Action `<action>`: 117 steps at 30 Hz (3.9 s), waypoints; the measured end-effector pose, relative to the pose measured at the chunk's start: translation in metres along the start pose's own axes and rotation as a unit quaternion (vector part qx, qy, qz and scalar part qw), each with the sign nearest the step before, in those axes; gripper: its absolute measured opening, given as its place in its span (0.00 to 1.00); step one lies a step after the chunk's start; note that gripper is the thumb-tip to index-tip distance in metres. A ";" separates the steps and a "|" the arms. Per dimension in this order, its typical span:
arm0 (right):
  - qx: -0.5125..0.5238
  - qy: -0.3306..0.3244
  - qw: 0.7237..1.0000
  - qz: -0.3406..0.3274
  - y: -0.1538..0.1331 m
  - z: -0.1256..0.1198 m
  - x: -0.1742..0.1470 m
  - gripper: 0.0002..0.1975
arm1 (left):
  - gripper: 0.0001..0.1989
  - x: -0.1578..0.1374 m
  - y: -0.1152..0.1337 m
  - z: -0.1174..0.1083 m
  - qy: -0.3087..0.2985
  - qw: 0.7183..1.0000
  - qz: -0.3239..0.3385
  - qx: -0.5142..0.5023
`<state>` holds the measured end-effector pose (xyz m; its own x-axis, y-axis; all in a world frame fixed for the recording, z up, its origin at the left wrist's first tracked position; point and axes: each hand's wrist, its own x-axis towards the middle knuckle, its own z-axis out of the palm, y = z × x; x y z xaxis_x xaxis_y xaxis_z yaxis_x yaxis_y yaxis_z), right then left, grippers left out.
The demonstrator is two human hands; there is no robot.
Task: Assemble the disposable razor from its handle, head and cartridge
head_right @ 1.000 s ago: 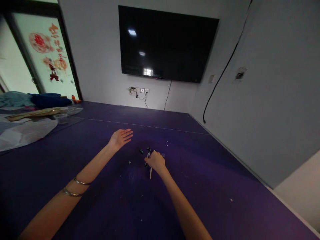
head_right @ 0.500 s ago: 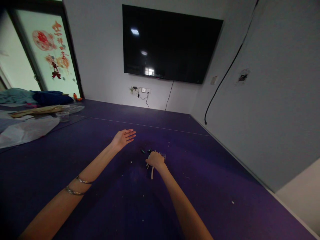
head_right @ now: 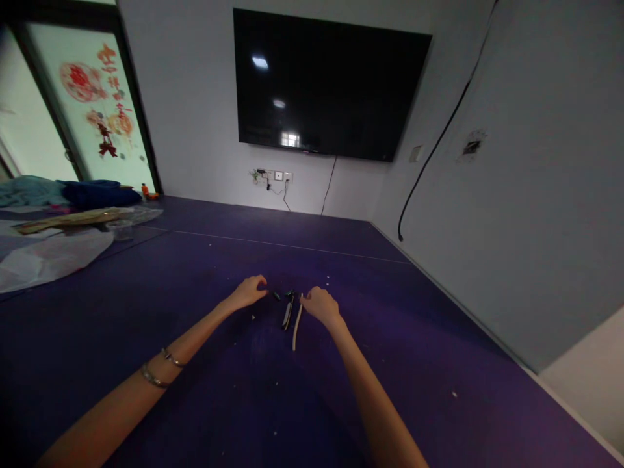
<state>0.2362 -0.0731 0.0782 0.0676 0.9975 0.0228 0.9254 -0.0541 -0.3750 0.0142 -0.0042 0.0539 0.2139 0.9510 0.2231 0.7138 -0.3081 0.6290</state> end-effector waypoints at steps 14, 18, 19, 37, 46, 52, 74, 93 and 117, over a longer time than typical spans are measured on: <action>0.079 0.062 0.995 0.021 0.049 -0.018 -0.013 0.12 | 0.14 -0.018 -0.003 0.039 0.040 0.969 0.136 0.204; 0.090 0.062 0.994 0.022 0.045 -0.022 -0.013 0.12 | 0.14 -0.019 -0.003 0.043 0.050 0.970 0.143 0.189; 0.092 0.062 0.994 0.023 0.044 -0.023 -0.013 0.12 | 0.13 -0.019 -0.003 0.044 0.050 0.972 0.141 0.184; 0.127 0.085 0.988 0.006 0.044 -0.021 -0.010 0.11 | 0.10 -0.017 0.007 0.048 0.069 0.975 0.145 0.155; 0.461 0.008 0.886 -0.043 0.014 -0.020 -0.017 0.15 | 0.15 -0.036 0.058 0.019 0.131 0.938 0.313 0.066; 0.585 -0.064 0.807 -0.046 -0.006 -0.024 -0.034 0.17 | 0.17 -0.051 0.074 0.016 0.145 0.916 0.370 0.051; 0.610 -0.101 0.785 -0.037 -0.003 -0.035 -0.038 0.21 | 0.15 -0.053 0.071 0.006 0.140 0.890 0.434 -0.010; 0.312 0.050 0.914 -0.254 0.007 -0.042 -0.037 0.08 | 0.07 -0.047 0.079 -0.008 -0.032 0.956 0.288 -0.047; 0.313 0.030 0.914 -0.256 0.021 -0.030 -0.027 0.06 | 0.09 -0.039 0.074 0.009 -0.128 0.964 0.142 -0.186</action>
<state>0.2653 -0.1022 0.0976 -0.2781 0.8791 0.3870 0.4486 0.4752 -0.7570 0.0647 -0.0639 0.0844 0.5569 0.7874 0.2643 0.3237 -0.4989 0.8039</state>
